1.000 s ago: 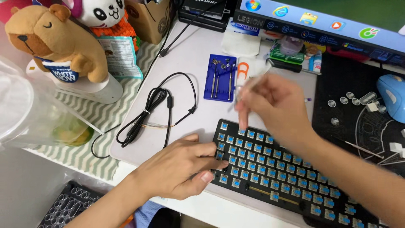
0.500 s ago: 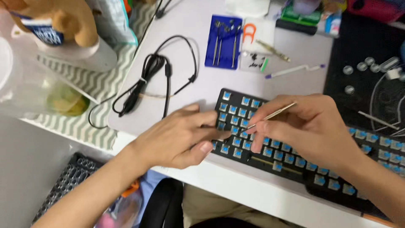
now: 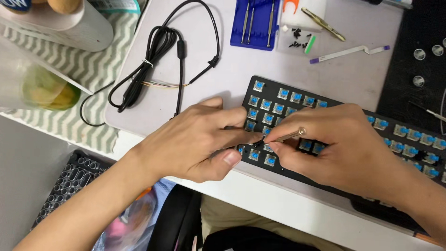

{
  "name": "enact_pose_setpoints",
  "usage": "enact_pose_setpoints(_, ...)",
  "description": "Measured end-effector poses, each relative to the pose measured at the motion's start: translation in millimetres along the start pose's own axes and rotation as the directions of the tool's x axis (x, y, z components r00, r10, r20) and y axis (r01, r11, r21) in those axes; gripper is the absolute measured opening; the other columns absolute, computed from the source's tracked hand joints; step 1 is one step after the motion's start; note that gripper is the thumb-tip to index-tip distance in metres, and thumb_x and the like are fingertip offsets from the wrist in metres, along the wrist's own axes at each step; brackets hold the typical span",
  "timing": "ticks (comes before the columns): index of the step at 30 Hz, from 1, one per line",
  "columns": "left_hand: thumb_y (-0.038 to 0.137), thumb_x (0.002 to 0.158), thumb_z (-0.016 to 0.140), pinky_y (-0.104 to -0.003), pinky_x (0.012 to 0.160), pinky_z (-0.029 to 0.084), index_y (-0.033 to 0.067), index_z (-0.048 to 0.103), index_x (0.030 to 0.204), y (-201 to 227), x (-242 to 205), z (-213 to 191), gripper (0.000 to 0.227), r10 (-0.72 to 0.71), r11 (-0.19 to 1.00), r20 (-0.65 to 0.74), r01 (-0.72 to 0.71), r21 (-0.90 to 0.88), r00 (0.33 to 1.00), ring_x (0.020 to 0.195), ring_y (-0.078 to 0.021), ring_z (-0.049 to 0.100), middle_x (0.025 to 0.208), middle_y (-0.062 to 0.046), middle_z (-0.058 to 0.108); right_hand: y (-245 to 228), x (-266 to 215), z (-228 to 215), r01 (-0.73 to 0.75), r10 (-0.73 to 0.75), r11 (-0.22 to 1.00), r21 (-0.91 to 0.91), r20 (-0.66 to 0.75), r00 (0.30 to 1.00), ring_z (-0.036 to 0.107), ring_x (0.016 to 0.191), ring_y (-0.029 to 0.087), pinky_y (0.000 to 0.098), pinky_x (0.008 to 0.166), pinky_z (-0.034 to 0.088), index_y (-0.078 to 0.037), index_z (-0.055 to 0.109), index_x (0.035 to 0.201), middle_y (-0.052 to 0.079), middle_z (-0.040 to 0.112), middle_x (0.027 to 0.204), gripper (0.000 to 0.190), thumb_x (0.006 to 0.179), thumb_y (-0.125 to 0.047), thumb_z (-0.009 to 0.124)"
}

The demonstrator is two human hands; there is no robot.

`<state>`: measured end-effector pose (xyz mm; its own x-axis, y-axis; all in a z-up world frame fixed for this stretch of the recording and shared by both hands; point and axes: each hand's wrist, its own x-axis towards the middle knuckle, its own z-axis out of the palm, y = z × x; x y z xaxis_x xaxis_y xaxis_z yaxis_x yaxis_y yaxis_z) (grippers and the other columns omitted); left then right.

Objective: The person assembles a mechanical keyboard by inserting blue switches into the keyboard plate. They use a metal tool to press the switches into place and occasionally test the keys. The workspace includes various tools and spare parts.

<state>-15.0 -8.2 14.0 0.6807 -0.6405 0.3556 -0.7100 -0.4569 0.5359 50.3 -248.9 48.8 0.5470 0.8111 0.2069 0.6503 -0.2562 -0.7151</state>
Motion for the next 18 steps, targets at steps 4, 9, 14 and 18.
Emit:
enact_pose_setpoints(4,0.037,0.108,0.015,-0.043,0.069,0.037,-0.0014,0.068,0.124,0.2,0.2,0.2,0.067,0.009,1.000,-0.016,-0.010,-0.014,1.000,0.065,-0.0281,0.042,0.093,-0.009,0.047,0.1,2.8,-2.9,-0.041,0.042,0.999,-0.020,0.057,0.997,0.073,0.066,0.008,0.0222,0.064,0.057,-0.013,0.078,0.087,-0.004,0.080,0.079,0.006,0.084,-0.010,0.074)
enact_pose_setpoints(9,0.037,0.108,0.016,-0.043,0.068,0.037,-0.0037,0.068,0.121,1.1,0.1,0.6,0.068,0.010,1.000,-0.026,-0.010,-0.015,1.000,0.065,-0.0282,0.041,0.096,-0.010,0.047,3.0,3.3,-4.8,0.036,-0.034,0.999,-0.036,0.077,0.997,0.072,0.070,0.013,0.0241,0.064,0.059,-0.012,0.078,0.092,0.000,0.078,0.085,0.010,0.083,-0.008,0.075)
enact_pose_setpoints(14,0.034,0.106,0.023,-0.043,0.069,0.038,-0.0036,0.068,0.115,0.5,0.1,2.9,0.059,0.016,1.000,-0.052,-0.017,-0.024,0.999,0.066,-0.0291,0.043,0.093,-0.011,0.048,5.9,8.2,-7.5,0.115,-0.084,0.976,-0.185,0.166,0.982,0.067,0.065,0.011,0.0269,0.057,0.051,-0.018,0.078,0.088,-0.007,0.075,0.079,0.008,0.085,-0.013,0.072)
enact_pose_setpoints(18,0.031,0.105,0.029,-0.044,0.071,0.039,-0.0044,0.067,0.113,0.5,0.6,2.6,0.052,0.022,0.999,-0.065,-0.024,-0.032,0.998,0.069,-0.0314,0.047,0.097,-0.012,0.052,10.5,5.5,-9.2,0.130,-0.055,0.951,-0.279,0.263,0.963,0.066,0.073,0.009,0.0307,0.057,0.050,-0.027,0.074,0.086,-0.016,0.071,0.080,0.010,0.086,-0.019,0.069)
